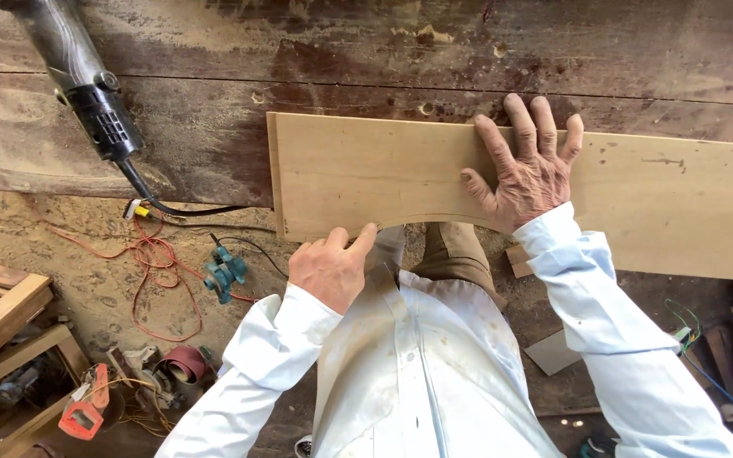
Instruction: Sanding the edges of a curved wooden board with an angle grinder and marking it with a pen.
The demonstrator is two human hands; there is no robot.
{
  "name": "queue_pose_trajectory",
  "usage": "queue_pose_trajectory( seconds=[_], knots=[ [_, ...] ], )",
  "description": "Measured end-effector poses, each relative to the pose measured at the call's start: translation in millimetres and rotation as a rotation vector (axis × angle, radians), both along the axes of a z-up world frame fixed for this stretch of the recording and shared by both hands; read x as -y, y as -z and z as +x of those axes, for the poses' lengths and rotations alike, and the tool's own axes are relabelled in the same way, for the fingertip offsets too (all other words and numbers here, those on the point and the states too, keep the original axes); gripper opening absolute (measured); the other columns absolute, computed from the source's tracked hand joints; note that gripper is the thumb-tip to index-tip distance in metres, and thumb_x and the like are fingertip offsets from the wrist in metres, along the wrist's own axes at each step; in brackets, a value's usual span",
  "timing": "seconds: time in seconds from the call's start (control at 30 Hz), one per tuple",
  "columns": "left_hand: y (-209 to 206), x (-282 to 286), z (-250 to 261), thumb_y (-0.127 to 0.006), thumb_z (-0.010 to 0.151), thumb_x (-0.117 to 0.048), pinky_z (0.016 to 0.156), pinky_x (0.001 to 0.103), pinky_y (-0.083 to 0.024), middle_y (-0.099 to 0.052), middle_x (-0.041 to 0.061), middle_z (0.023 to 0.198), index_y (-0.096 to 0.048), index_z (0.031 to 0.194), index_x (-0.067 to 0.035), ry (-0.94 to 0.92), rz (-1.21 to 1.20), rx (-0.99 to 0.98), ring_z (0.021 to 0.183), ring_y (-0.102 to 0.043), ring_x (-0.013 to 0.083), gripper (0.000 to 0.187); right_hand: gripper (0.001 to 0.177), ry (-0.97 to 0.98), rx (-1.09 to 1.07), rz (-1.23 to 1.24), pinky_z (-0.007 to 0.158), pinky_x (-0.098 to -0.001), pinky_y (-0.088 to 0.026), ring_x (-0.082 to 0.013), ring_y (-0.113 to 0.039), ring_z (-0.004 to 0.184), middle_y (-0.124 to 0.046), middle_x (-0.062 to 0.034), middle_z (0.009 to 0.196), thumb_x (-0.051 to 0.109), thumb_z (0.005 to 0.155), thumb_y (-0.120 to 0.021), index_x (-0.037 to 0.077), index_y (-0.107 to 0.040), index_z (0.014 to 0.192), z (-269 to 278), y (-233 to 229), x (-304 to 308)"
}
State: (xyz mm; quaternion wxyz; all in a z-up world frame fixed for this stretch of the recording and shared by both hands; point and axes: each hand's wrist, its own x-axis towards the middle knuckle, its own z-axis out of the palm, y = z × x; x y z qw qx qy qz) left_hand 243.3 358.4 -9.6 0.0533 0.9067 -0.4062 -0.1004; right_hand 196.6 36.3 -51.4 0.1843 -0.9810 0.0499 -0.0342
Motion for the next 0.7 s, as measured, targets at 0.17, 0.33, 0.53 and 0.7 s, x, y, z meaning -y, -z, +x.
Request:
queue_pose_trajectory(
  seconds=[0.17,0.33,0.53,0.7],
  knots=[
    [-5.2,-10.4,4.4,-0.065,0.083,-0.016,0.048,0.03,-0.044,-0.046,-0.003,0.064,-0.073,0.114,-0.034,-0.054,0.0,-0.029,0.041,-0.053,0.018,0.037,0.067,-0.009,-0.022,0.011,0.107,-0.0769,-0.009,-0.0523,-0.032,0.145,-0.041,-0.0261,0.158,0.051,0.098,-0.062,0.018,-0.051,0.155,0.3,-2.3,0.7],
    [-20.7,-18.3,12.7,-0.065,0.086,-0.017,0.048,0.03,-0.047,-0.048,-0.002,0.065,-0.073,0.116,-0.033,-0.05,0.018,-0.069,0.042,-0.056,0.0183,0.035,0.068,-0.025,0.002,-0.006,0.105,-0.0769,-0.012,-0.053,-0.034,0.142,-0.043,-0.0272,0.156,0.05,0.096,-0.062,0.016,-0.053,0.154,0.7,1.1,2.0],
    [-34.9,-49.9,36.1,-0.063,0.092,-0.019,0.045,0.027,-0.045,-0.054,-0.003,0.064,-0.072,0.12,-0.032,-0.013,0.064,-0.122,0.041,-0.053,0.0142,0.033,0.068,-0.029,0.026,-0.012,0.104,-0.0775,-0.013,-0.0546,-0.036,0.141,-0.046,-0.0285,0.155,0.049,0.095,-0.064,0.015,-0.055,0.154,-0.3,2.2,3.5],
    [-50.1,-60.7,44.8,-0.058,0.1,-0.025,0.046,0.023,-0.045,-0.054,-0.002,0.063,-0.073,0.121,-0.029,0.023,0.024,-0.17,0.042,-0.05,0.0124,0.026,0.067,-0.023,0.021,0.003,0.104,-0.0771,-0.012,-0.0558,-0.036,0.141,-0.046,-0.0293,0.155,0.046,0.095,-0.066,0.013,-0.056,0.152,0.1,-2.8,0.9]
  ],
)
